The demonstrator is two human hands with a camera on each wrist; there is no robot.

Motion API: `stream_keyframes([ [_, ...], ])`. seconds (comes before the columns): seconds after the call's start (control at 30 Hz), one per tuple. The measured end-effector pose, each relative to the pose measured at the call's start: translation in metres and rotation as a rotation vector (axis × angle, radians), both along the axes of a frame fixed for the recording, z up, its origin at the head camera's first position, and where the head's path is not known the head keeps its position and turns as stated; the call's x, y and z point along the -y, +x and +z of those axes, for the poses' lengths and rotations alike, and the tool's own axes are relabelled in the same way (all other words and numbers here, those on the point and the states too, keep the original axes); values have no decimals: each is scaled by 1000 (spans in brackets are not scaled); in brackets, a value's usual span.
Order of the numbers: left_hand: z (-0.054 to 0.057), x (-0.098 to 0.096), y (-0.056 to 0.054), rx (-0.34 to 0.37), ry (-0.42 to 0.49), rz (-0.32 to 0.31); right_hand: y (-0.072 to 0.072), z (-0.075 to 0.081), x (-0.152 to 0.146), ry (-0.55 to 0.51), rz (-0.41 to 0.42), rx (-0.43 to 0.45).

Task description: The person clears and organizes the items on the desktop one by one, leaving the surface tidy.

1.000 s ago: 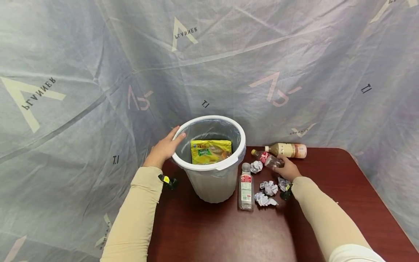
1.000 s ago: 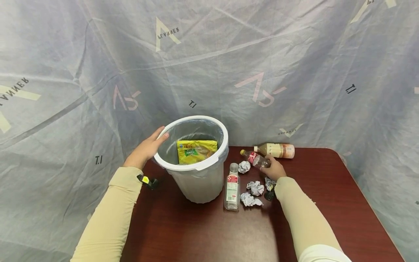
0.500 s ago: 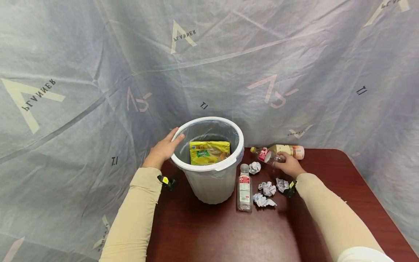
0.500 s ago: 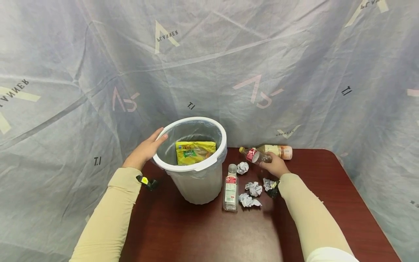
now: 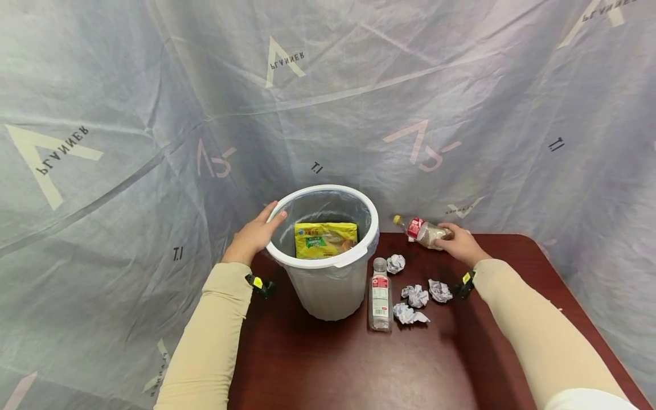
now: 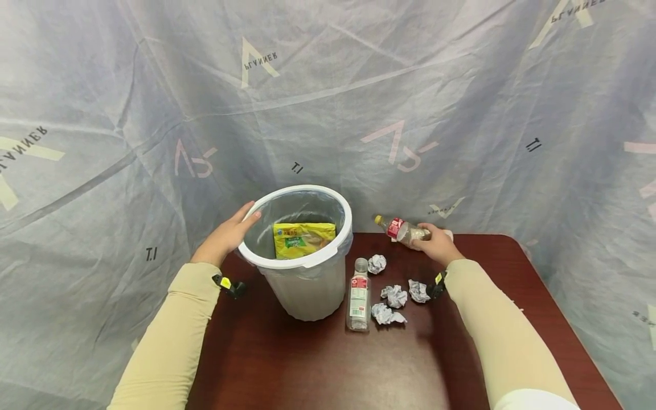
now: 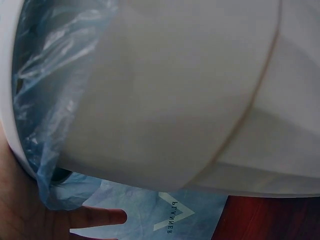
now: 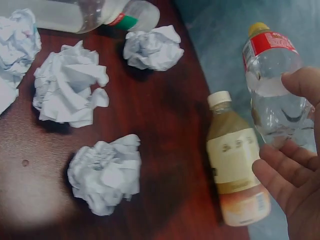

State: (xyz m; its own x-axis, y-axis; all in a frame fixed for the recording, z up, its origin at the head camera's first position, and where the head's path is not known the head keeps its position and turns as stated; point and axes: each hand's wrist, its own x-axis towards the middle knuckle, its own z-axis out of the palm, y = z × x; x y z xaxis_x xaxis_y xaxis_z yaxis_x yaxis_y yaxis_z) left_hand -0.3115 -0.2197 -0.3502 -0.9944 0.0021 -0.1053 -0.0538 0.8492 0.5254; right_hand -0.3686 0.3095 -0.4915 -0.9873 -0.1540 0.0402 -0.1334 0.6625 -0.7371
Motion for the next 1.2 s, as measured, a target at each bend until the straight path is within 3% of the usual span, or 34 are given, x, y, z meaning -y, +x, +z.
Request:
stream_keyframes([
  [0.2,-2,0,0,-8,-8,-2,1,23,-2,-30,37,32],
  [0.57,-2,-1,0,-11,-7,-7,15,77,6,-14,69,-44],
  [0.83,-3,-1,-1,-8,-8,-11,17,121,17,-27,54,-90],
  [1.2,-3,0,-2,-7,-16,-4,18,155,43,-8,81,-117],
])
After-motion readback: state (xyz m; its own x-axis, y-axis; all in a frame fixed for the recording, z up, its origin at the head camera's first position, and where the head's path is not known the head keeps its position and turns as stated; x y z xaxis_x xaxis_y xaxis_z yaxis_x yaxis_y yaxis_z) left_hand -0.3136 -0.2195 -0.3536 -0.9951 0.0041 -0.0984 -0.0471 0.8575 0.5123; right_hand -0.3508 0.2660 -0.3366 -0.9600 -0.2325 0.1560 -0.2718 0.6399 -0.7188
